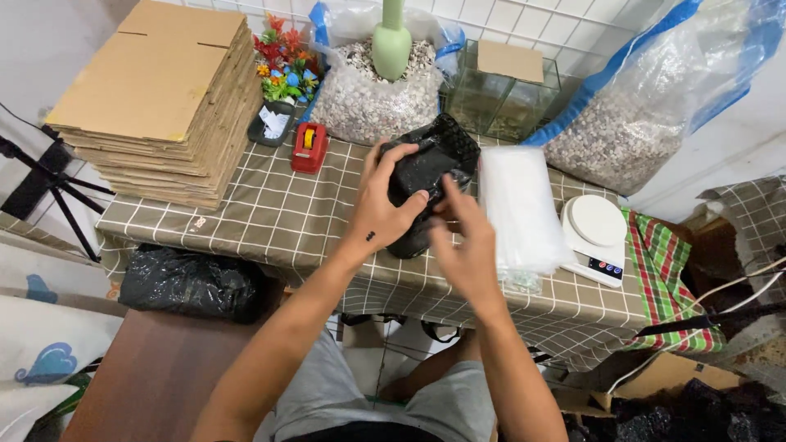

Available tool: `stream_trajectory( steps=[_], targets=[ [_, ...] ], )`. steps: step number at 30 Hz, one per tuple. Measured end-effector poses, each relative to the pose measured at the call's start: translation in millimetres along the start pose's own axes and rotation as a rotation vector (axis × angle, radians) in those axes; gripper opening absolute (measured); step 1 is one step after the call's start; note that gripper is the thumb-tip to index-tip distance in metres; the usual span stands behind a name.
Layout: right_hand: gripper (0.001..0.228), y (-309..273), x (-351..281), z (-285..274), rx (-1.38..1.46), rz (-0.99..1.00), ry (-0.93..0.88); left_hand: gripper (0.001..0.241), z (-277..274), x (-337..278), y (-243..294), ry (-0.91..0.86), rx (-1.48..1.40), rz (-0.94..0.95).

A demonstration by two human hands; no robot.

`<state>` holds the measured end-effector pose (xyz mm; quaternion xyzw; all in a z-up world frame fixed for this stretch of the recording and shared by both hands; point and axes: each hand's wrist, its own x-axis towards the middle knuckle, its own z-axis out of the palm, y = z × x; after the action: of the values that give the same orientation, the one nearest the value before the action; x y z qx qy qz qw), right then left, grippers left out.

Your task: Wrapping a small box with bubble wrap and placing it into a shipping bag

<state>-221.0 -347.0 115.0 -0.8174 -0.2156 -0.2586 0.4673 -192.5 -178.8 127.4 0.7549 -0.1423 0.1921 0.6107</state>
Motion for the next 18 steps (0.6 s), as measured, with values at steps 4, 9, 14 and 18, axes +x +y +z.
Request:
stream_trajectory(
  steps=[4, 9, 14, 18],
  targets=[
    [0.082, 34.6, 10.9, -11.6, 0.154, 0.152, 0.216, 0.062, 5.3, -1.3, 3.6, -0.013, -0.056, -0.023],
    [0.08, 45.6, 14.3, 7.5, 0.355, 0.261, -0.008, 0.064, 7.4, 9.8, -11.0, -0.102, -0.132, 0.088],
    [0.083, 28.2, 8.6, 22.6, 0.209, 0.373, 0.156, 0.085, 3.3, 44.8, -41.4, -0.329, -0.29, 0.185],
    [0.095, 24.2, 5.3, 23.1, 0.048, 0.314, 0.226, 0.086, 3.2, 49.5, -66.7, -0.272, -0.37, 0.226]
  ],
)
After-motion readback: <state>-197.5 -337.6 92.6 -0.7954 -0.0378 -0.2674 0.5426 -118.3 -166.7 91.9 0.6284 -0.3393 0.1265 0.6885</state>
